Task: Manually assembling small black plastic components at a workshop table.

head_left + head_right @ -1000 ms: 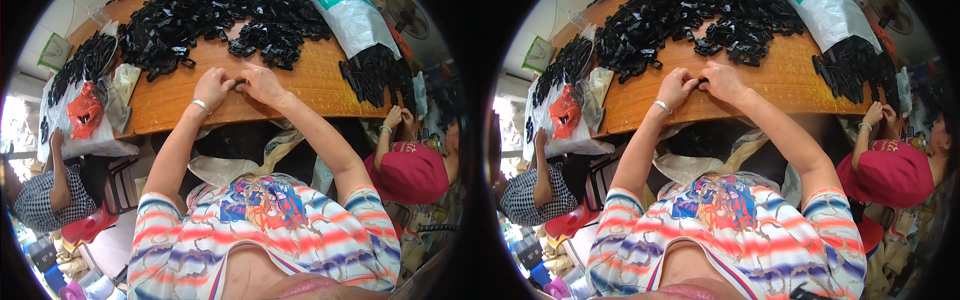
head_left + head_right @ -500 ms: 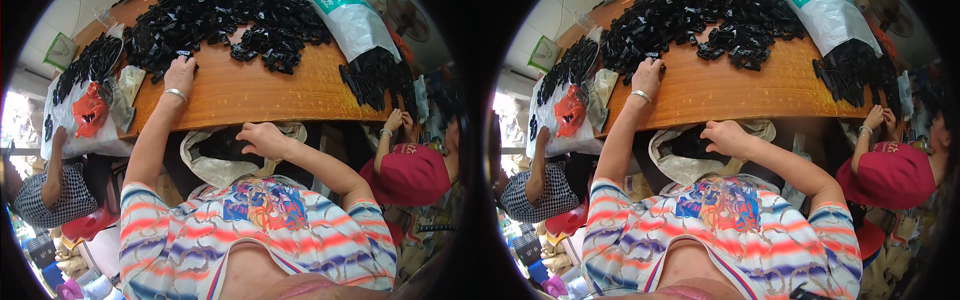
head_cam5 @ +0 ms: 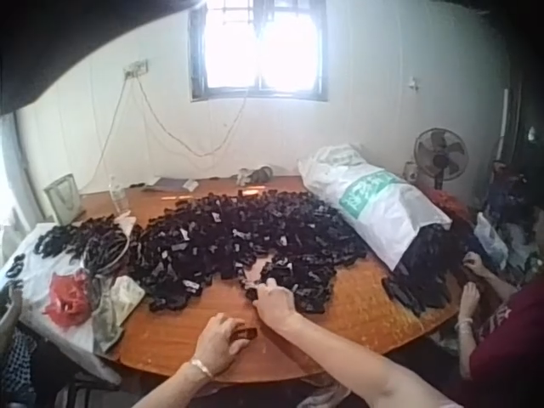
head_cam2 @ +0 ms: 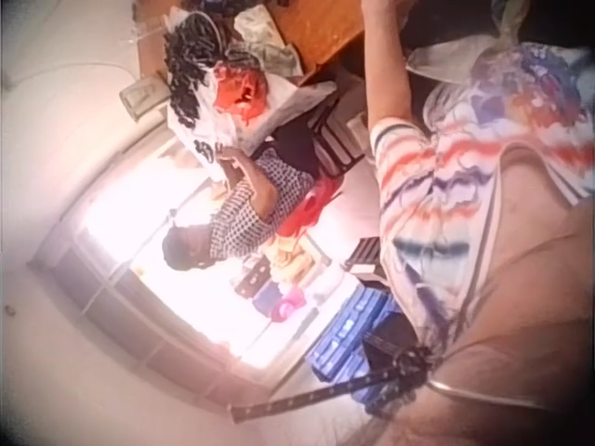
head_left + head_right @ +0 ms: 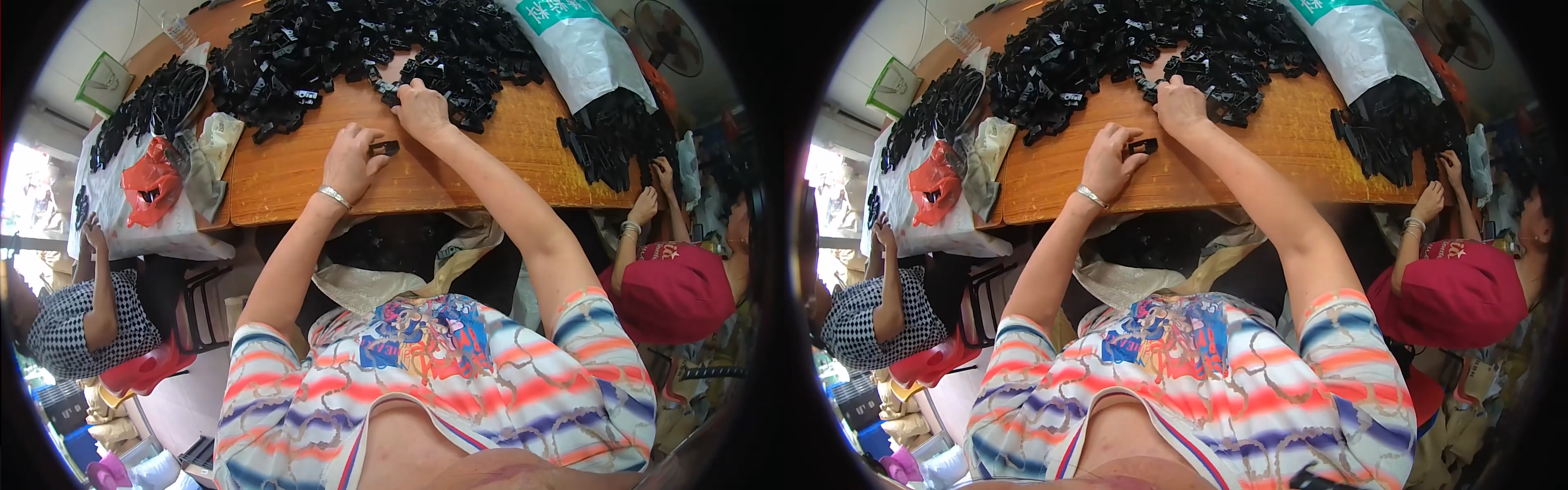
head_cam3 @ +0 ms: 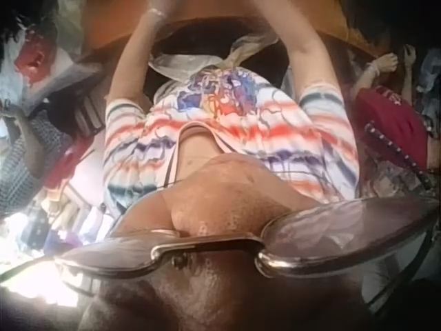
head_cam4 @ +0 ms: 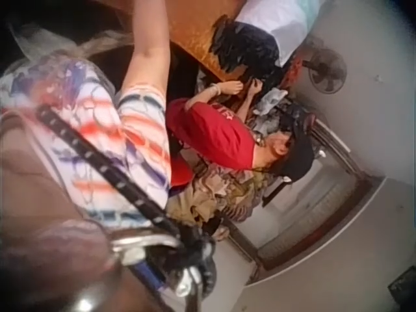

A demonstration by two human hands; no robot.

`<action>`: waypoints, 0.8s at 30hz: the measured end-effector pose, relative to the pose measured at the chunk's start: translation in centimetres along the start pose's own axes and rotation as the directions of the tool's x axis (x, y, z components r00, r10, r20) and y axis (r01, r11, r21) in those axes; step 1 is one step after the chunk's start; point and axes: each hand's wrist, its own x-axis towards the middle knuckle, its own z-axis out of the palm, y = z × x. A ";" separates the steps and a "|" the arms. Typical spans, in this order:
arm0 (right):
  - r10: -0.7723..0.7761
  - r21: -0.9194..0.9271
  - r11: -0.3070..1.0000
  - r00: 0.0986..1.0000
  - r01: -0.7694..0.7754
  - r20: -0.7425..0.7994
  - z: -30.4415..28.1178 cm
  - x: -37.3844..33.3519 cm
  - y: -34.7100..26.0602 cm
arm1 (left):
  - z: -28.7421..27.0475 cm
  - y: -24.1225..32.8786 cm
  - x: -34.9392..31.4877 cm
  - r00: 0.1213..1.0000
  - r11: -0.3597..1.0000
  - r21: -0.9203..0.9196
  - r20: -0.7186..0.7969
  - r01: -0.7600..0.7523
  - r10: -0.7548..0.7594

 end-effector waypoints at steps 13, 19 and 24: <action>-0.317 0.297 0.909 0.947 0.291 0.043 -2.4 -4.8 -0.8 | -0.3 -1.4 0.2 0.991 0.991 0.060 0.054 0.117 -0.120; -0.331 0.196 0.934 0.931 0.300 0.153 -3.0 -4.5 -0.6 | -0.2 -1.2 0.4 0.993 0.996 0.011 0.083 0.085 -0.085; -0.402 0.239 0.901 0.904 0.362 0.146 -2.8 -4.3 -1.3 | -1.3 -1.8 1.4 0.931 0.940 -0.051 0.166 0.338 -0.326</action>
